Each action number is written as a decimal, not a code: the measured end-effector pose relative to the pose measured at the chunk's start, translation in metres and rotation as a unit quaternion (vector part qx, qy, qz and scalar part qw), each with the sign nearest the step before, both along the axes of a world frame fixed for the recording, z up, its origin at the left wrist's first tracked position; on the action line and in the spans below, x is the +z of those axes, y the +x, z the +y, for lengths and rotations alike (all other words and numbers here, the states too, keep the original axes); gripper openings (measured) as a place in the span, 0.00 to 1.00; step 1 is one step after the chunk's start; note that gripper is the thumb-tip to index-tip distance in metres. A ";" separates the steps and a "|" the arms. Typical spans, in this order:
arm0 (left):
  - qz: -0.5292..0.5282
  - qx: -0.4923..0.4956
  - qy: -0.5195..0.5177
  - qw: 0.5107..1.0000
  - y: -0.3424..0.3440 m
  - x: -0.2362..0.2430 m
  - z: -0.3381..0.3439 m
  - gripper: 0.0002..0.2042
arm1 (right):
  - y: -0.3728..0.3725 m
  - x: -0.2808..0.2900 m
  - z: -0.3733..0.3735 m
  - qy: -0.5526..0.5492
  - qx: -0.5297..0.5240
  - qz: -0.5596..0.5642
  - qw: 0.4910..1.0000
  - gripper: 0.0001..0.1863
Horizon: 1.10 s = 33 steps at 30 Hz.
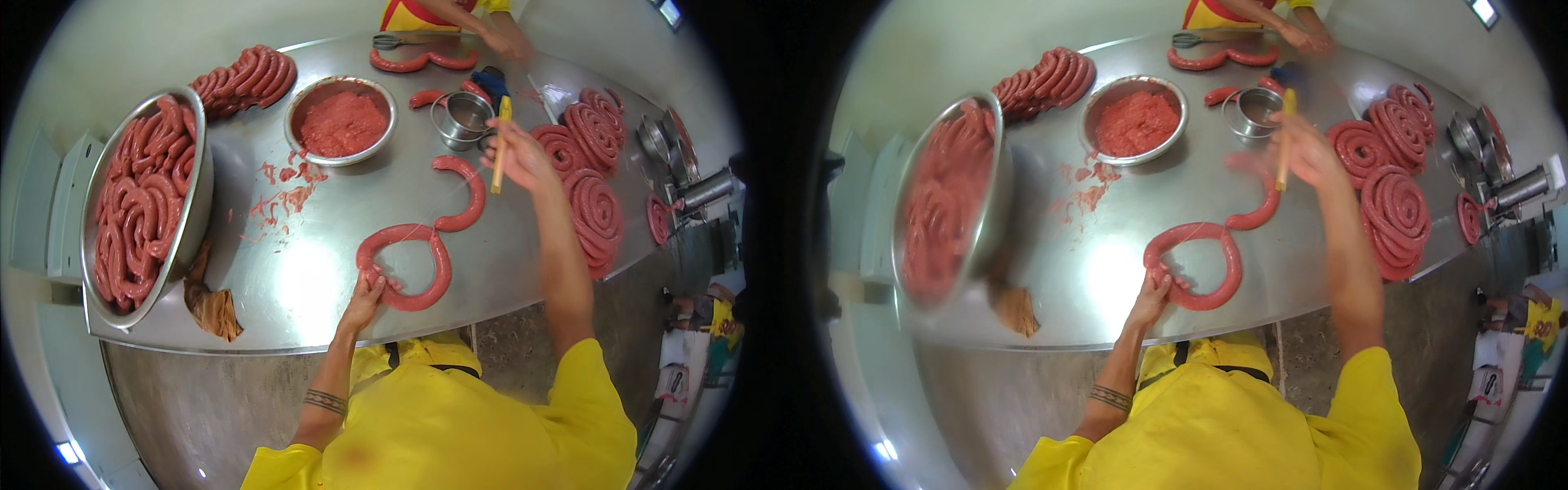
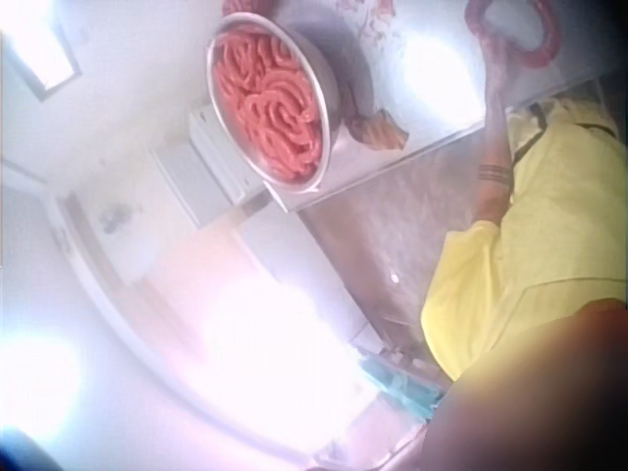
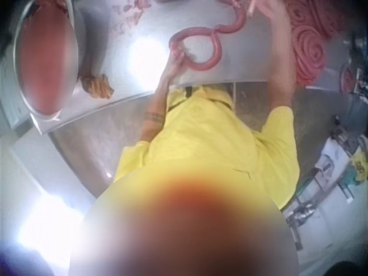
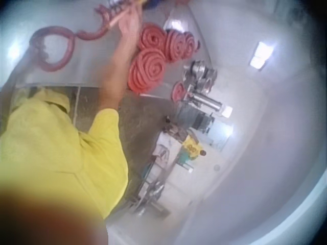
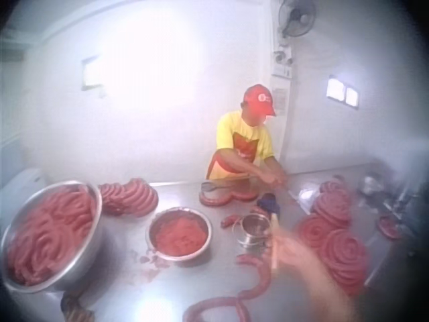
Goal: The person coils long links of raw sausage into spiral shapes on a stainless steel table. They use a yellow plastic tool to prick the sausage casing and occasionally use scissors to cut the links. The finished spirals are stacked on the table.
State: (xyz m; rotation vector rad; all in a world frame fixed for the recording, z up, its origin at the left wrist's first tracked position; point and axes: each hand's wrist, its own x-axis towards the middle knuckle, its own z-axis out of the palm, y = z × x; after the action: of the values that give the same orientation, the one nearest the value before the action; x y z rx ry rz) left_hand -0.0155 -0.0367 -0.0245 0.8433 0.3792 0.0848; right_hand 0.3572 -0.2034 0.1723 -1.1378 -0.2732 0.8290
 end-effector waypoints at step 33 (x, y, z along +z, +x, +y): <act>0.072 0.028 0.559 0.825 -0.015 0.024 0.006 0.17 | -0.012 -0.009 0.051 -0.089 0.062 -0.071 0.992 0.13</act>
State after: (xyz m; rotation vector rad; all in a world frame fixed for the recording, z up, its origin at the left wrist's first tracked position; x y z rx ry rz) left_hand -0.0306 -0.0305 -0.0003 2.0195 0.4924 0.3194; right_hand 0.3452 -0.1526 0.1632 -1.3602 -0.3966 0.8965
